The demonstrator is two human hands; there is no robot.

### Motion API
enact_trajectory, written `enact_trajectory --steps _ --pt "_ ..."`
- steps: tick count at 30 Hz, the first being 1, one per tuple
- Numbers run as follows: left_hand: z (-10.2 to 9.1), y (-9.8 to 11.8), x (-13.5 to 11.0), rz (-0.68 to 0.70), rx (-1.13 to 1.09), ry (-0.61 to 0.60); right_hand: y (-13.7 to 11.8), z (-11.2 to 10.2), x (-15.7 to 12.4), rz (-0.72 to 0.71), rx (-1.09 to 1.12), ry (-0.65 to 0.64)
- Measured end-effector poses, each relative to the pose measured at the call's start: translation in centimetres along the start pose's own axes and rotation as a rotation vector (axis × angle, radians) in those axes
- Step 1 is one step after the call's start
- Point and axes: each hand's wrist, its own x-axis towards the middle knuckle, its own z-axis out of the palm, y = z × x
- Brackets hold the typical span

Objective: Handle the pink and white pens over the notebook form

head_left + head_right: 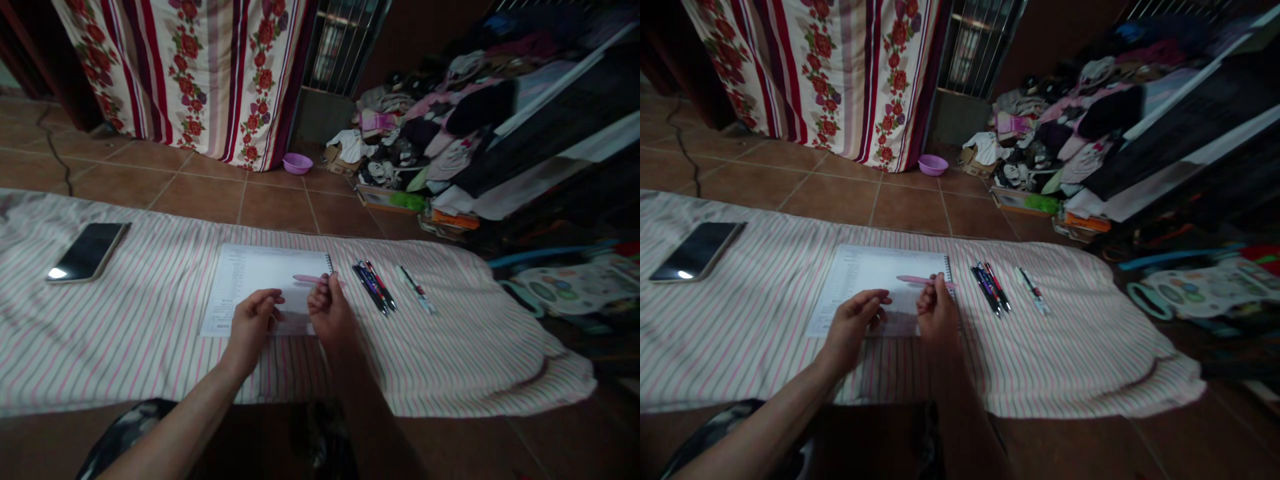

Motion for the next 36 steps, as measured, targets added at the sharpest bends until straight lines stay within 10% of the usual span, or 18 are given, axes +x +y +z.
enact_trajectory --steps 4,10,19,36 --pt "-1.9 -0.3 0.4 0.338 0.571 0.010 -0.2 -0.7 0.6 -0.326 -0.556 0.197" --pt "-3.0 -1.0 -0.2 0.625 1.072 -0.157 0.7 -0.7 0.8 -0.419 -0.897 -0.059" --pt "-3.1 -1.7 0.0 0.684 1.109 -0.146 0.7 0.0 1.3 -0.748 -1.193 -0.106" --pt "-3.0 -1.4 -0.1 0.627 1.159 -0.142 0.8 0.3 0.8 -0.638 -1.096 -0.195"
